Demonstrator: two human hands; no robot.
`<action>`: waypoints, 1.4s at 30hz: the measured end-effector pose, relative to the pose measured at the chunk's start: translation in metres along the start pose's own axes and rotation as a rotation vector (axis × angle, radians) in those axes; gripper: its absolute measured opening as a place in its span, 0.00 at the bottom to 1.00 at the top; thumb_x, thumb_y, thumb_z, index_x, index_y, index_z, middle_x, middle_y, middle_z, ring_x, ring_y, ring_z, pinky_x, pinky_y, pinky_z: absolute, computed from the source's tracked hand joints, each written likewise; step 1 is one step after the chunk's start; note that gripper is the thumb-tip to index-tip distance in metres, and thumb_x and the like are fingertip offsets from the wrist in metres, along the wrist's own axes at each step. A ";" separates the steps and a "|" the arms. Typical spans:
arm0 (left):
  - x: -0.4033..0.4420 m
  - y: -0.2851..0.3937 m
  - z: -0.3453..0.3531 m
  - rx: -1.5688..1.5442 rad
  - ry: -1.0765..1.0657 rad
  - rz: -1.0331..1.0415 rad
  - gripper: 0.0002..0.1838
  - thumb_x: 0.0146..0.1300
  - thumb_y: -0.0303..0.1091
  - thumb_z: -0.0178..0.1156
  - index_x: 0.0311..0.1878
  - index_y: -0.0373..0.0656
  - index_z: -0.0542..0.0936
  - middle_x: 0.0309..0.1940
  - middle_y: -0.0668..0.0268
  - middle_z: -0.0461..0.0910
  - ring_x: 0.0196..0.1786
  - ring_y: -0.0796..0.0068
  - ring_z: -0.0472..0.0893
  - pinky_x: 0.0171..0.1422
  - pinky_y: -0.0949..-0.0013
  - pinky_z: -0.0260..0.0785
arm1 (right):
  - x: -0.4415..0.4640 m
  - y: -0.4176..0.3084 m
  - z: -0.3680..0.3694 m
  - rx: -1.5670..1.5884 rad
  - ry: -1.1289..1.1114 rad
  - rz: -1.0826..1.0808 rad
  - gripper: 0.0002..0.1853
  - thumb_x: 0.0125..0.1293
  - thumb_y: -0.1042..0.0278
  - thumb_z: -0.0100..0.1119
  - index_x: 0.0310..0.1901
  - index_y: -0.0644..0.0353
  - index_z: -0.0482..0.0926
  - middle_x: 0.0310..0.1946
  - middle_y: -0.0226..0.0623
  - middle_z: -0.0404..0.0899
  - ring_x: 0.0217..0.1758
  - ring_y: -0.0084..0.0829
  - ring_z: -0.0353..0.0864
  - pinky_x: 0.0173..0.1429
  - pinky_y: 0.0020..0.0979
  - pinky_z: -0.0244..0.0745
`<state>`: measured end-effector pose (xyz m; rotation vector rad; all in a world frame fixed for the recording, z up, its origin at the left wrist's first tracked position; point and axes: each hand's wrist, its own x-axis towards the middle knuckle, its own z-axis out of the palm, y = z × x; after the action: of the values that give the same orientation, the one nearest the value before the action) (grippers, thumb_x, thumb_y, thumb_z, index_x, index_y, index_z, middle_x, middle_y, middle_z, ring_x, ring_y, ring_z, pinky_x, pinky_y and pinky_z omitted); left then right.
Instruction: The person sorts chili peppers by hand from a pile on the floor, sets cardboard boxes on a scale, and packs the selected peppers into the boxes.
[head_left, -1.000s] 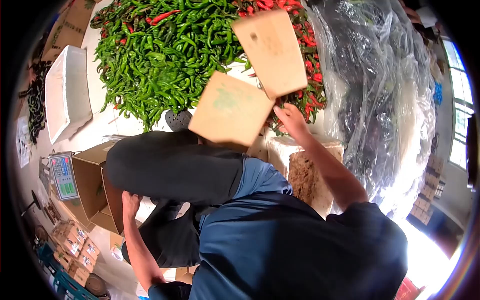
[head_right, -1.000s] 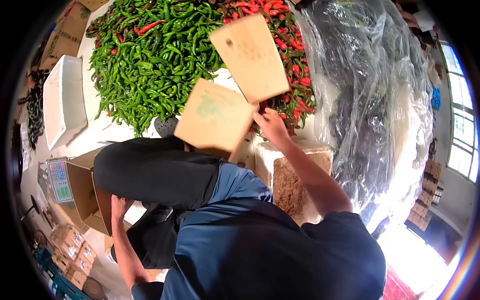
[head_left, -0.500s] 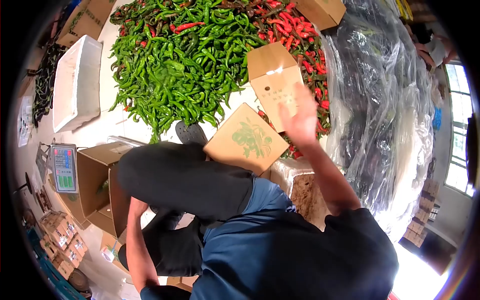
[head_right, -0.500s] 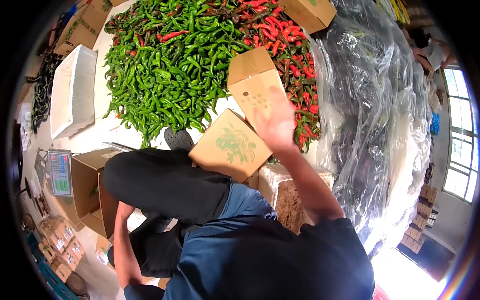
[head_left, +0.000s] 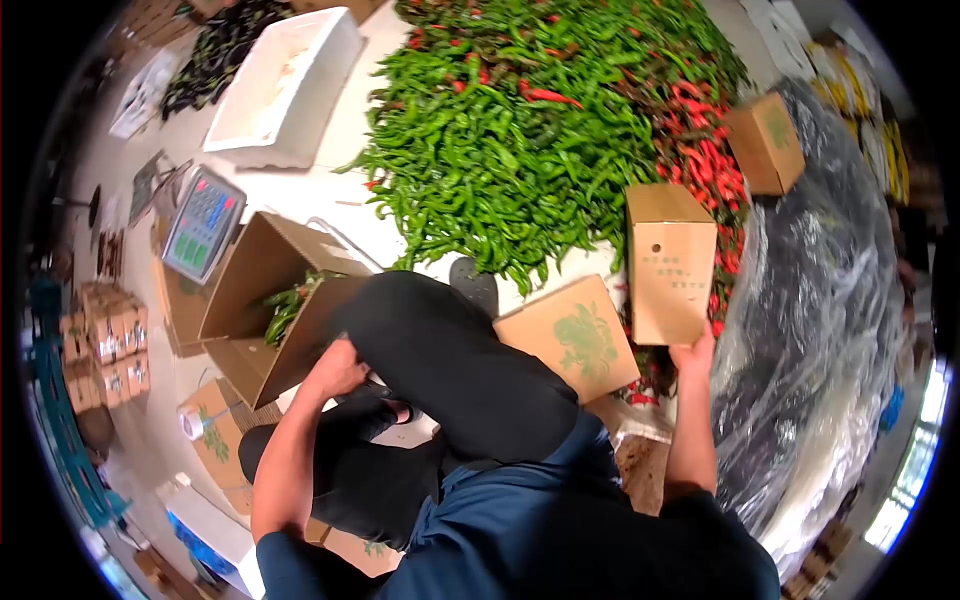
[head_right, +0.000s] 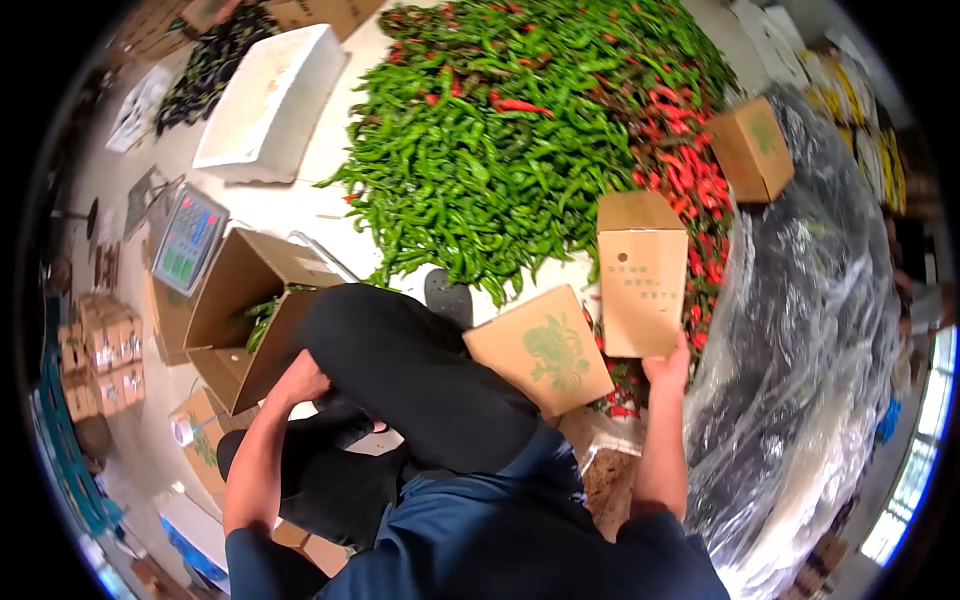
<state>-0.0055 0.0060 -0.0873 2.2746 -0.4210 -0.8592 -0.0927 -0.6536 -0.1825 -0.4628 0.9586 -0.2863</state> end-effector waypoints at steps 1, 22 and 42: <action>0.000 0.006 -0.005 -0.007 -0.083 -0.105 0.26 0.56 0.23 0.59 0.61 0.36 0.76 0.59 0.46 0.78 0.62 0.46 0.76 0.68 0.57 0.68 | -0.006 -0.010 0.017 -0.017 -0.132 0.012 0.22 0.74 0.60 0.49 0.63 0.63 0.75 0.63 0.43 0.78 0.66 0.45 0.76 0.73 0.48 0.67; -0.031 0.039 -0.025 0.252 0.110 0.114 0.13 0.59 0.36 0.62 0.45 0.40 0.78 0.40 0.56 0.80 0.46 0.55 0.81 0.51 0.58 0.73 | -0.081 0.430 0.533 -1.936 -0.991 -1.476 0.15 0.62 0.62 0.58 0.37 0.69 0.77 0.30 0.55 0.84 0.34 0.55 0.86 0.44 0.53 0.80; -0.074 0.059 -0.054 0.209 0.159 0.157 0.28 0.63 0.33 0.52 0.67 0.36 0.71 0.59 0.50 0.76 0.60 0.53 0.76 0.67 0.56 0.69 | 0.017 0.532 0.441 -1.650 -1.391 -1.297 0.06 0.64 0.67 0.58 0.31 0.58 0.78 0.27 0.44 0.81 0.29 0.47 0.84 0.36 0.47 0.79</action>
<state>-0.0266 0.0250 0.0183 2.4403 -0.6316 -0.5732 0.3016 -0.0892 -0.2447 -2.3759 -0.8811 -0.1588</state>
